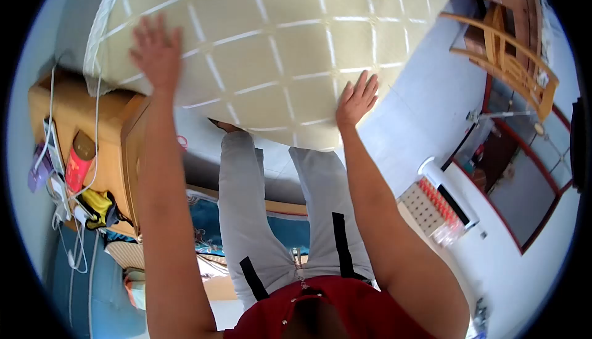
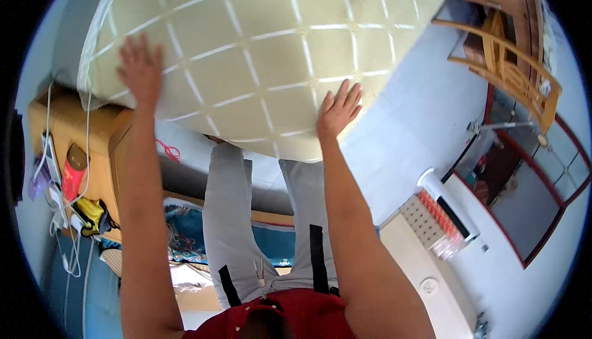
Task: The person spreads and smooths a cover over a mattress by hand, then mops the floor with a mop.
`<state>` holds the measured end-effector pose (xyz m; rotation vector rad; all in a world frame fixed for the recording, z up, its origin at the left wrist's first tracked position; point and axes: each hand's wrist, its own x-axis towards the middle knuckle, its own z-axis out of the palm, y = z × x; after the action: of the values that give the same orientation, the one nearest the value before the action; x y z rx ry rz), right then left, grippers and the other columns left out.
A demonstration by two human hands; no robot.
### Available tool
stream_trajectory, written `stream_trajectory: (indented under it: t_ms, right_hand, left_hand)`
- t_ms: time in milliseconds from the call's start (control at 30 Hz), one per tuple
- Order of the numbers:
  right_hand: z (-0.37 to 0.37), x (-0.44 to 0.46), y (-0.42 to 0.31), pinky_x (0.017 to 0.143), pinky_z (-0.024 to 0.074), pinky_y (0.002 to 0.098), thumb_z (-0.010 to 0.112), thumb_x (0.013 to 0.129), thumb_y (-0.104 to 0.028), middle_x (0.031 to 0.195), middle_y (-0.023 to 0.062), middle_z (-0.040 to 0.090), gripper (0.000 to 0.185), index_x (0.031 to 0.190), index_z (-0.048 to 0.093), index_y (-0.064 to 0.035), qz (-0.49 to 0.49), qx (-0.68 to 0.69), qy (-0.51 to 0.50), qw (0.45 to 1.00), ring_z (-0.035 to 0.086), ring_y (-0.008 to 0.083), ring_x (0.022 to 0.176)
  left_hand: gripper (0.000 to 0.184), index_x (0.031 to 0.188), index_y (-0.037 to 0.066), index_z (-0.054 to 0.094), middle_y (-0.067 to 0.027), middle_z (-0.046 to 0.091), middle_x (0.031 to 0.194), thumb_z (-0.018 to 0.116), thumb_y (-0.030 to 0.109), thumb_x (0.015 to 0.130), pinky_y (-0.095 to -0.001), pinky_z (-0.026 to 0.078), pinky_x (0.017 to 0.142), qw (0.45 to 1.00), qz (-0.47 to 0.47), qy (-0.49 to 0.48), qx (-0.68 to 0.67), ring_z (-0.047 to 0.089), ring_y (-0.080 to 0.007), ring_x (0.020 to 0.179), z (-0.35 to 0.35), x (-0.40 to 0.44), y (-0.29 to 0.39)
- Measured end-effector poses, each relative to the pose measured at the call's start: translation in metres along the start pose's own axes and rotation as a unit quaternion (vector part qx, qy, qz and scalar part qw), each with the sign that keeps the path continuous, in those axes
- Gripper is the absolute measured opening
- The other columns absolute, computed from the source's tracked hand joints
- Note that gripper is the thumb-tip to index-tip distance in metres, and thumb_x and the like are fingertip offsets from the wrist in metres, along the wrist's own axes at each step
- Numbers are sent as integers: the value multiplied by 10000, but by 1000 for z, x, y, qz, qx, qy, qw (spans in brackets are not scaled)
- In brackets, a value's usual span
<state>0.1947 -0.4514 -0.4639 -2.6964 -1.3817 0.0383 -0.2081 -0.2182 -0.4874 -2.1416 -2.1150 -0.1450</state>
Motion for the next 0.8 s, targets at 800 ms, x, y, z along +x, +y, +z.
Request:
stream_trajectory:
  t_ms: [800]
  right_hand:
    - [-51, -117, 186, 973, 463, 502, 636, 857, -231, 1536, 126, 344, 462, 1312, 582, -179, -192, 87, -550, 808, 507, 375, 1249]
  left_hand:
    - [398, 1242, 168, 633, -162, 594, 1268, 580, 371, 903, -456, 473, 954, 684, 340, -638, -102, 549, -369, 1191, -162, -262, 192]
